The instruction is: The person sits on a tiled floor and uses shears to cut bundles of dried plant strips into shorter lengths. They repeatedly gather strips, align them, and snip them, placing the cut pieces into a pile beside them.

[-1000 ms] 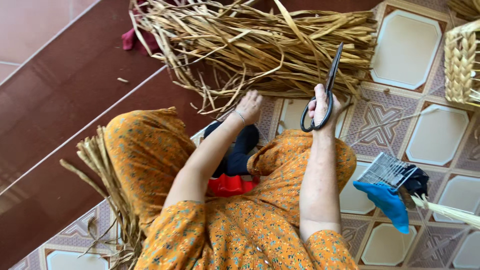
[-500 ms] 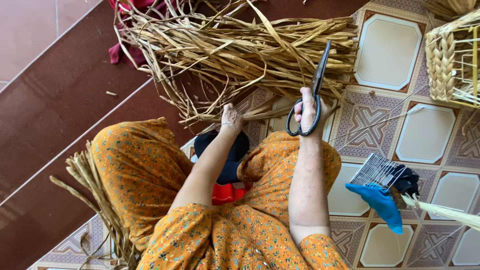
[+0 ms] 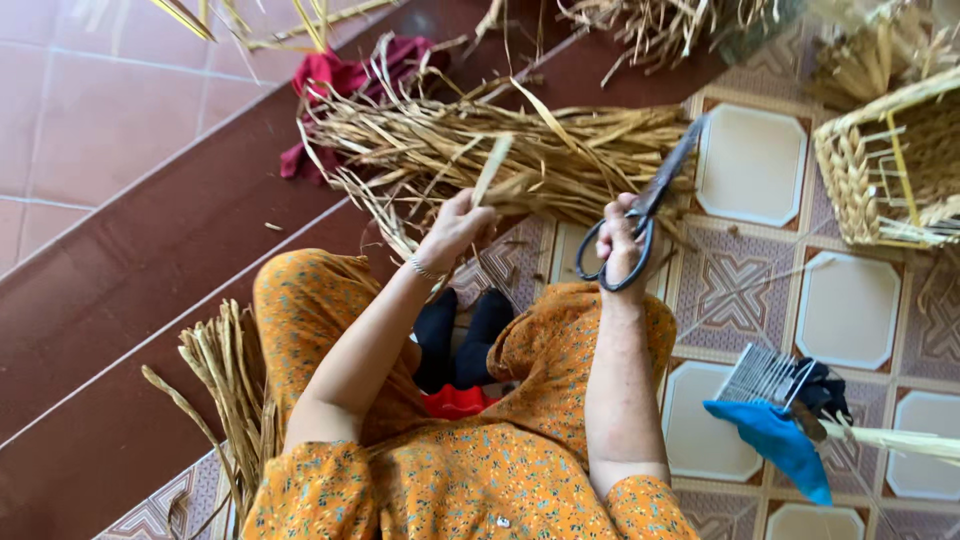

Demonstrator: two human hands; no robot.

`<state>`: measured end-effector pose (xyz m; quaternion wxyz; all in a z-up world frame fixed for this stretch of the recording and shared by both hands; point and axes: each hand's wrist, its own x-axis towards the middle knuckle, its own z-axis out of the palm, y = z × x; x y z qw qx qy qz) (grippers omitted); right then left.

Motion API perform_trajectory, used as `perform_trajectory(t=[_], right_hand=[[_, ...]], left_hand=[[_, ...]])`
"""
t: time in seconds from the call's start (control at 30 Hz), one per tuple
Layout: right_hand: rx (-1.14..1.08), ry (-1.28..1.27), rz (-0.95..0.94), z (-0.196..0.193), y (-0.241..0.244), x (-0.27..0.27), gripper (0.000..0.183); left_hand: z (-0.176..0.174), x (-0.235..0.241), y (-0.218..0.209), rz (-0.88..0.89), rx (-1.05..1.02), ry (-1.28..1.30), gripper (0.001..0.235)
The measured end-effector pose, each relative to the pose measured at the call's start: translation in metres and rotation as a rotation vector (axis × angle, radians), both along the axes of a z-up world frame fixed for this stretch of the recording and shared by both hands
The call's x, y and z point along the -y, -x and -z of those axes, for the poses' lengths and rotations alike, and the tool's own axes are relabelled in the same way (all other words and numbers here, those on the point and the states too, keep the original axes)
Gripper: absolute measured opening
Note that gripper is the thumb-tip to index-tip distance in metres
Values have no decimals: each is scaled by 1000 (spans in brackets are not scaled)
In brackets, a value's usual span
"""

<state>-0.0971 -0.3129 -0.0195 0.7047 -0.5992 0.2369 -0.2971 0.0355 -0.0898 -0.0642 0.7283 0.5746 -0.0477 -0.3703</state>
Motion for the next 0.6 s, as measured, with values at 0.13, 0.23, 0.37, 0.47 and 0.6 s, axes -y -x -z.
perform_trajectory(t=[0.13, 0.23, 0.37, 0.47, 0.6], right_hand=[[-95, -75, -265, -11, -13, -35, 57], [-53, -109, -346, -23, -29, -66, 66], [108, 122, -450, -43, -36, -91, 80], [216, 175, -525, -49, -43, -103, 83], [123, 184, -325, -43, -49, -114, 58]], left_hand=[[-54, -19, 20, -161, 164, 224, 31], [-70, -22, 46, -159, 263, 307, 49], [-57, -25, 73, -12, 440, -32, 87], [-41, -25, 83, -36, 938, -315, 91], [-42, -29, 84, 268, 811, -683, 92]])
